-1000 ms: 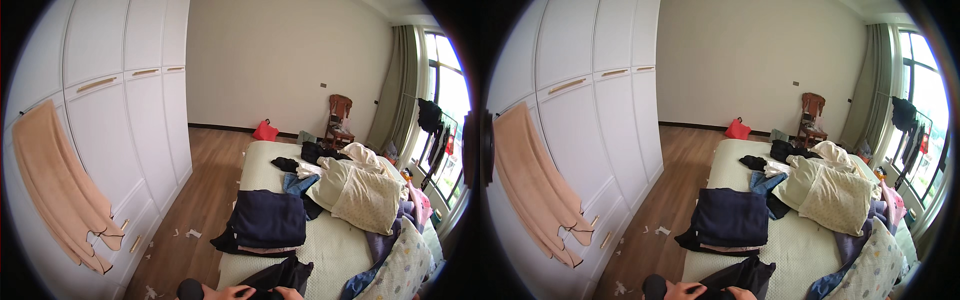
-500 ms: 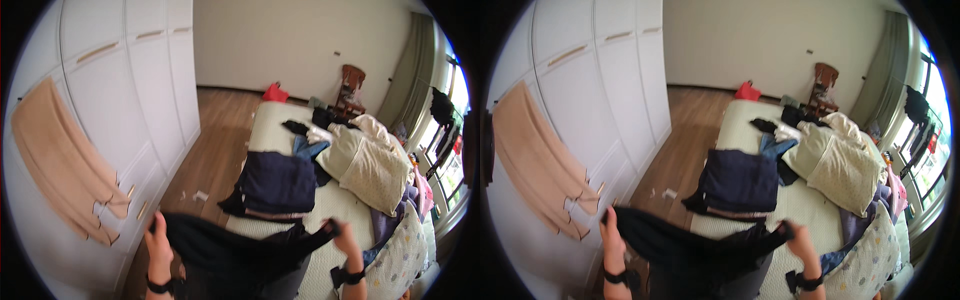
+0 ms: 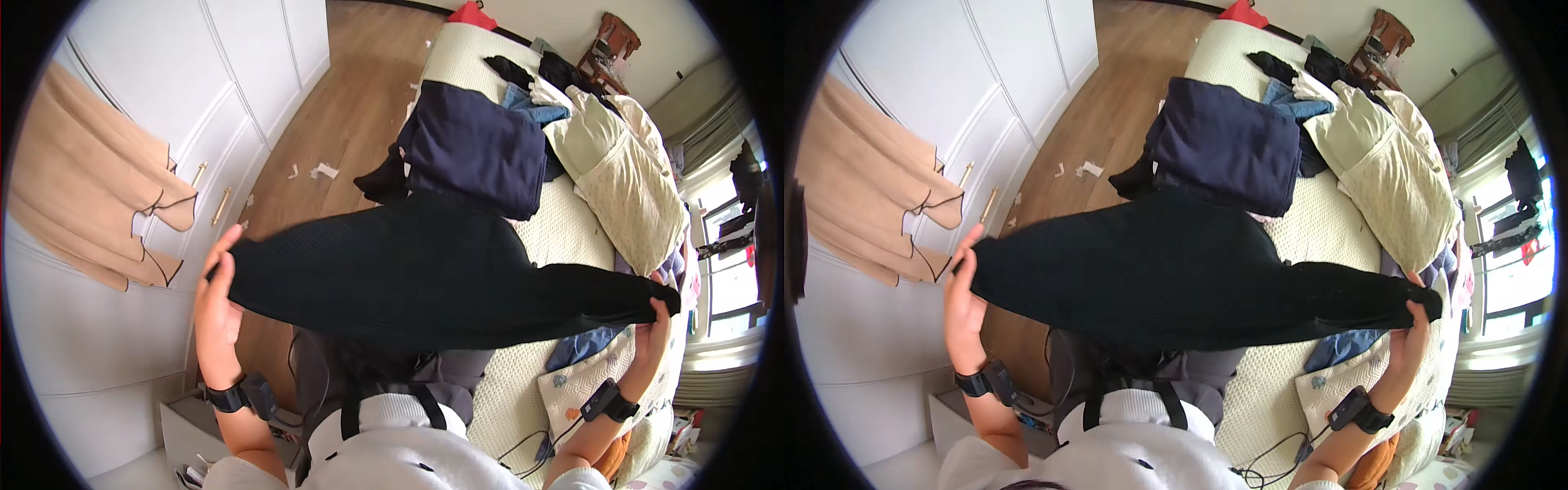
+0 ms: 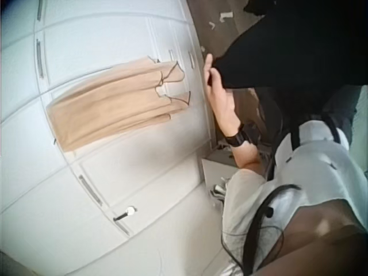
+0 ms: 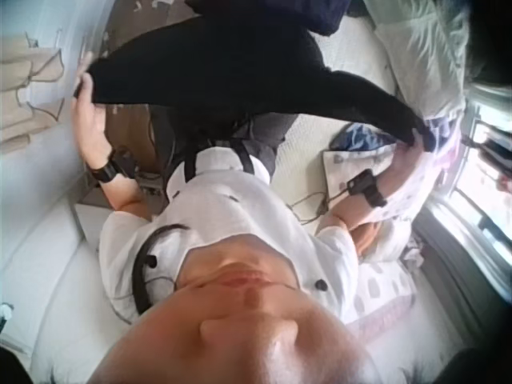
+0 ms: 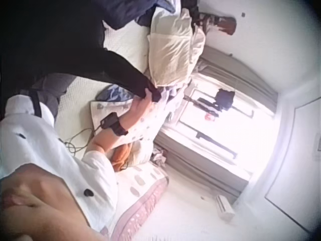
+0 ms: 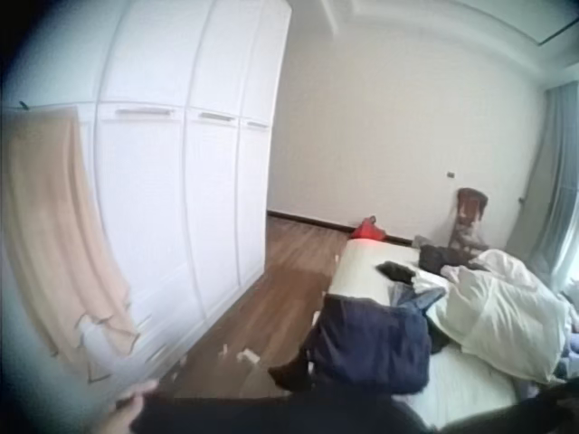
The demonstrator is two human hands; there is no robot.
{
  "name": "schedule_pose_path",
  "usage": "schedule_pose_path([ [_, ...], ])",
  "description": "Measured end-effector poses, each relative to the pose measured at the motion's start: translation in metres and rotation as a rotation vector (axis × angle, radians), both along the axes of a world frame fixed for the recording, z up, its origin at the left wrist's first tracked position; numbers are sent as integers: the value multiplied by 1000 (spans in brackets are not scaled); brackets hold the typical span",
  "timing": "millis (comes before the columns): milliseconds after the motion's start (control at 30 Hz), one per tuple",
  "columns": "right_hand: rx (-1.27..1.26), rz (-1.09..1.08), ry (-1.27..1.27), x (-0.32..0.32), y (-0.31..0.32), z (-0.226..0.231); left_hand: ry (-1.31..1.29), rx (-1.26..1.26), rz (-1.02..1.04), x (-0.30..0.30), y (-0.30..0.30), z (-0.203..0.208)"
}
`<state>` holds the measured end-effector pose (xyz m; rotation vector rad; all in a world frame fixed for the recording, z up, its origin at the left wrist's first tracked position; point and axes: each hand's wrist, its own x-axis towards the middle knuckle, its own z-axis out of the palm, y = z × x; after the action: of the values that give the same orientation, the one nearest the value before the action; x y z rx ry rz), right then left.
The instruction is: Folding various articles of clothing while sitting on a bed.
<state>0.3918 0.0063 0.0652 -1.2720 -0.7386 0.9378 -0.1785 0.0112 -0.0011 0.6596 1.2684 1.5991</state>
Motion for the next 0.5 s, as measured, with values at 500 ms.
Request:
schedule_pose_path([
  [500, 127, -200, 114, 93, 27, -17, -14, -24, -264, 36, 52, 6],
])
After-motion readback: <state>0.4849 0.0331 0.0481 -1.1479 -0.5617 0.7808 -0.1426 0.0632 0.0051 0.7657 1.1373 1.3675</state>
